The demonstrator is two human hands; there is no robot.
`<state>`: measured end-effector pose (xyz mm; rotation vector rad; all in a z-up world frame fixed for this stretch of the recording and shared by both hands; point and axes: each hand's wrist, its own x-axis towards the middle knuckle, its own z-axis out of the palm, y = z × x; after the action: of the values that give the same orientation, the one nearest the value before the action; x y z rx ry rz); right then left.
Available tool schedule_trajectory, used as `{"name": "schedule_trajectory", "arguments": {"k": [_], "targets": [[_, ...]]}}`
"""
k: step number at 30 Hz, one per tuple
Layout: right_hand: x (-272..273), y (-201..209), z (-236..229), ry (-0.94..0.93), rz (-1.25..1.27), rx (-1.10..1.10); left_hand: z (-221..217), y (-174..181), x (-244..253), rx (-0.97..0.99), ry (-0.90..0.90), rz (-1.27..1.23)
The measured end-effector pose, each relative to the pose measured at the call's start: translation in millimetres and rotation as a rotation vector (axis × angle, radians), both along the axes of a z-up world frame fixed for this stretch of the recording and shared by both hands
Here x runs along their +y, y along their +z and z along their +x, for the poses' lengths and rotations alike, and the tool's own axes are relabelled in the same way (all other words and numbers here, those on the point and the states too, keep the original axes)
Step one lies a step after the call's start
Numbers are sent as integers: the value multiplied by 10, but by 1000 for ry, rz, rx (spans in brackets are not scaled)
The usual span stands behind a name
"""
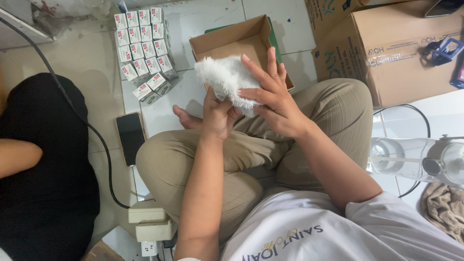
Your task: Wrap small product boxes in white cloth and place them into a larger cardboard box
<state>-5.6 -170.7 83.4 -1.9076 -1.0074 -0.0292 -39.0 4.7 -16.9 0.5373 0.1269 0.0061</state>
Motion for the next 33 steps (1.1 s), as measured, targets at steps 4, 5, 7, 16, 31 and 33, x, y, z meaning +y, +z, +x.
{"name": "schedule_trajectory", "arguments": {"k": [4,5,7,16,31,33], "targets": [[-11,29,53,56,-38,122,30,23,-3,44,21,163],[-25,-105,108,10,47,83,31,220,-36,33,66,296],[-5,-138,164,-38,131,42,41,356,-59,22,110,428],[108,3,179,-117,-56,184,65,-239,3,-37,129,568],[-21,-799,330,-290,151,743,28,507,-139,184,137,950],[37,-599,259,-297,110,919,63,300,-109,196,107,1131]]}}
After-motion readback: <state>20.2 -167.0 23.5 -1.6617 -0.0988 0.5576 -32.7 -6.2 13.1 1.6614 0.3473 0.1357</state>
